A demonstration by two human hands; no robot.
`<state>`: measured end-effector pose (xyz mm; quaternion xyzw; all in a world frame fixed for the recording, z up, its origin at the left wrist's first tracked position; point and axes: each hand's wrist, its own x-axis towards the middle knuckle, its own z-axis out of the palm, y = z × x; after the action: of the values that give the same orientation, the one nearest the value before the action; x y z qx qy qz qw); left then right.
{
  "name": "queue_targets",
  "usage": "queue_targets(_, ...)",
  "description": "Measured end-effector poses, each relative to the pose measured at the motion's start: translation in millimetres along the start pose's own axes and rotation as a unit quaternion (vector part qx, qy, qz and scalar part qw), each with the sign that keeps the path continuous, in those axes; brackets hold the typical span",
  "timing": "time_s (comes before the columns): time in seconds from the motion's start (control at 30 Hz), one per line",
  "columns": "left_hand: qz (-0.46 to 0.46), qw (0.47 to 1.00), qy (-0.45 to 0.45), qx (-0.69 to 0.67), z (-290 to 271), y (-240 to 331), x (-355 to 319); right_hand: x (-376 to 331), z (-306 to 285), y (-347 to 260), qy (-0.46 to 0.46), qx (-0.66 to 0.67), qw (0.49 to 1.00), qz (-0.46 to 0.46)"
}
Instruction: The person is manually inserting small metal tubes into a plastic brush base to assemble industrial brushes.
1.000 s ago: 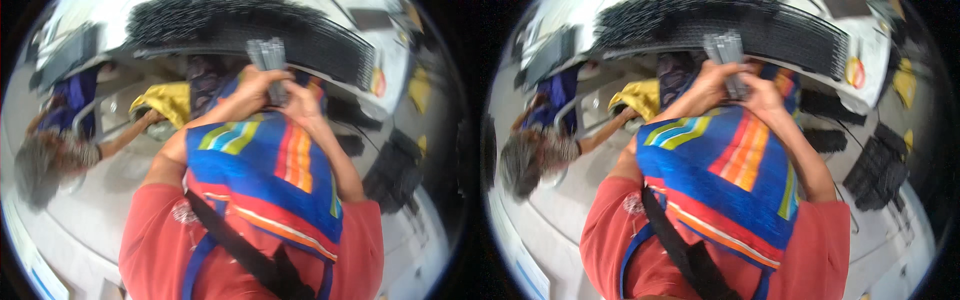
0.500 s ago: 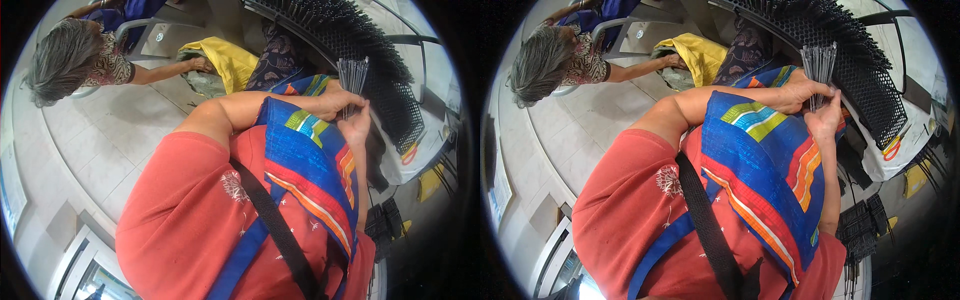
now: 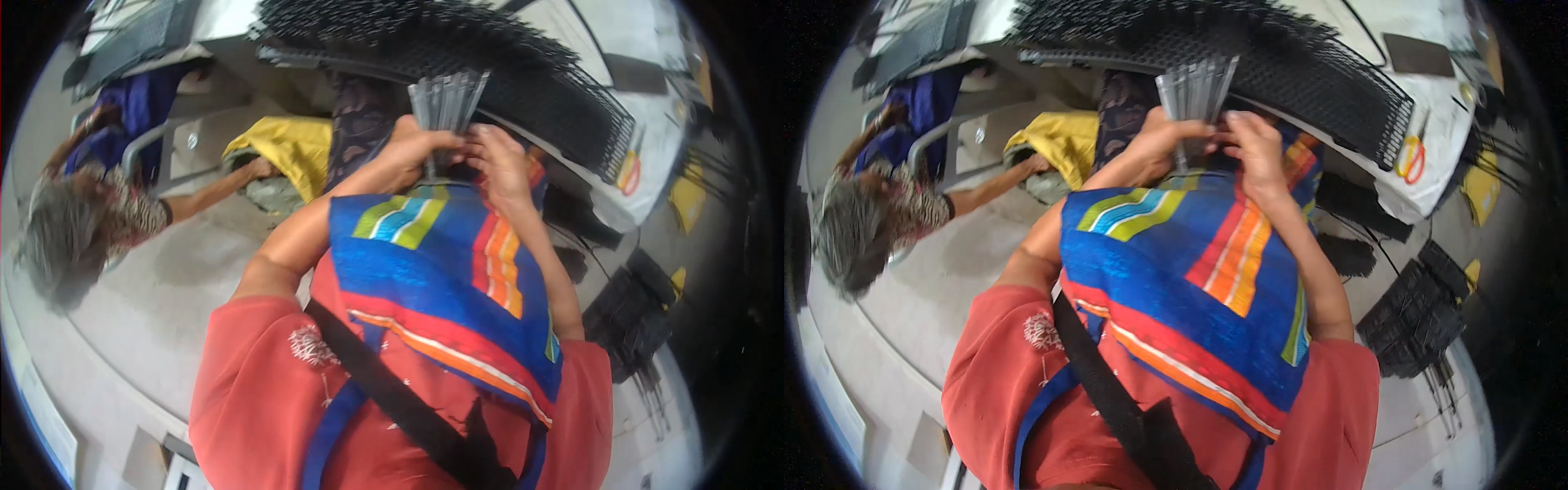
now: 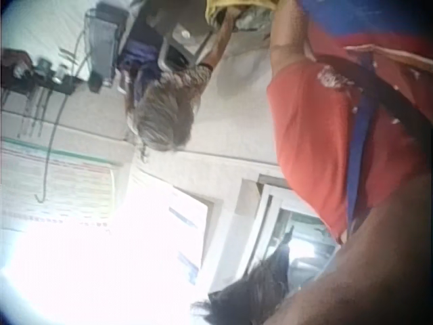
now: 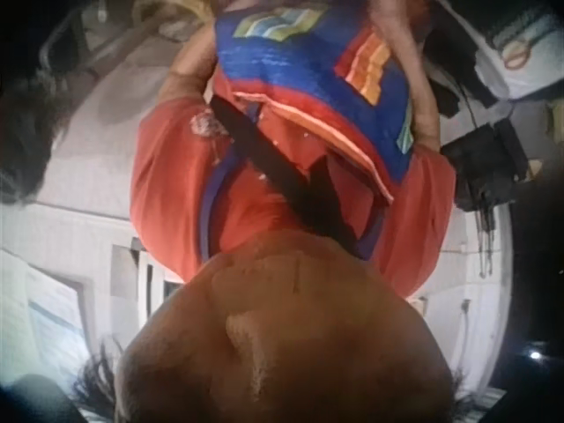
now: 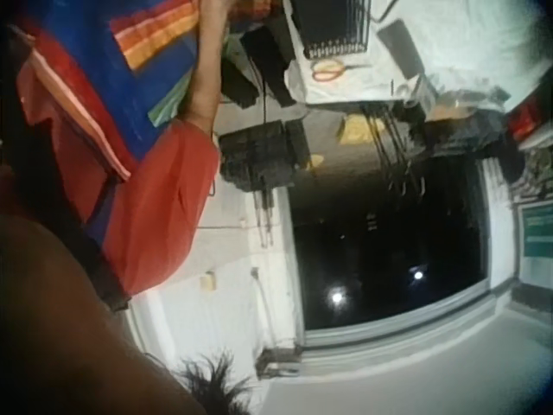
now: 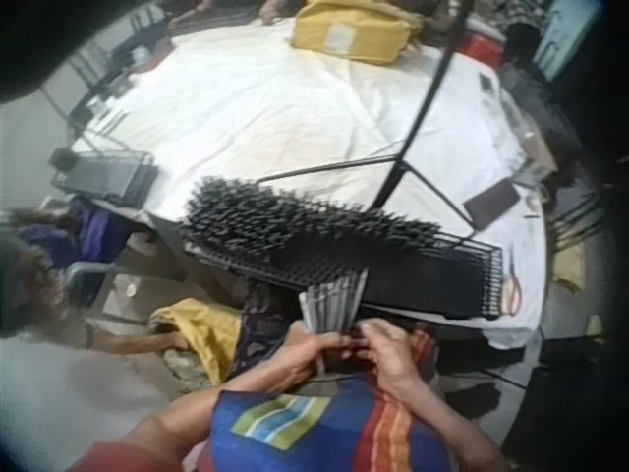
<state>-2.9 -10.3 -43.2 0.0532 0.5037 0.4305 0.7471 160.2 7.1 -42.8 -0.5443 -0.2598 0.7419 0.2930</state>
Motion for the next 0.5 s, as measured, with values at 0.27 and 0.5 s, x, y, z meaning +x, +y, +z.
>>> queue_targets(0.27,-0.052,0.993,-0.098,0.043,-5.0,16.4,-18.2,4.4,13.6,-32.2,0.048,-0.113,0.987,-0.103)
queue_targets(0.5,-0.023,0.996,-0.071,0.052,-0.4,21.6,-20.1,10.3,13.3,-38.4,0.05,-0.071,0.992,-0.086)
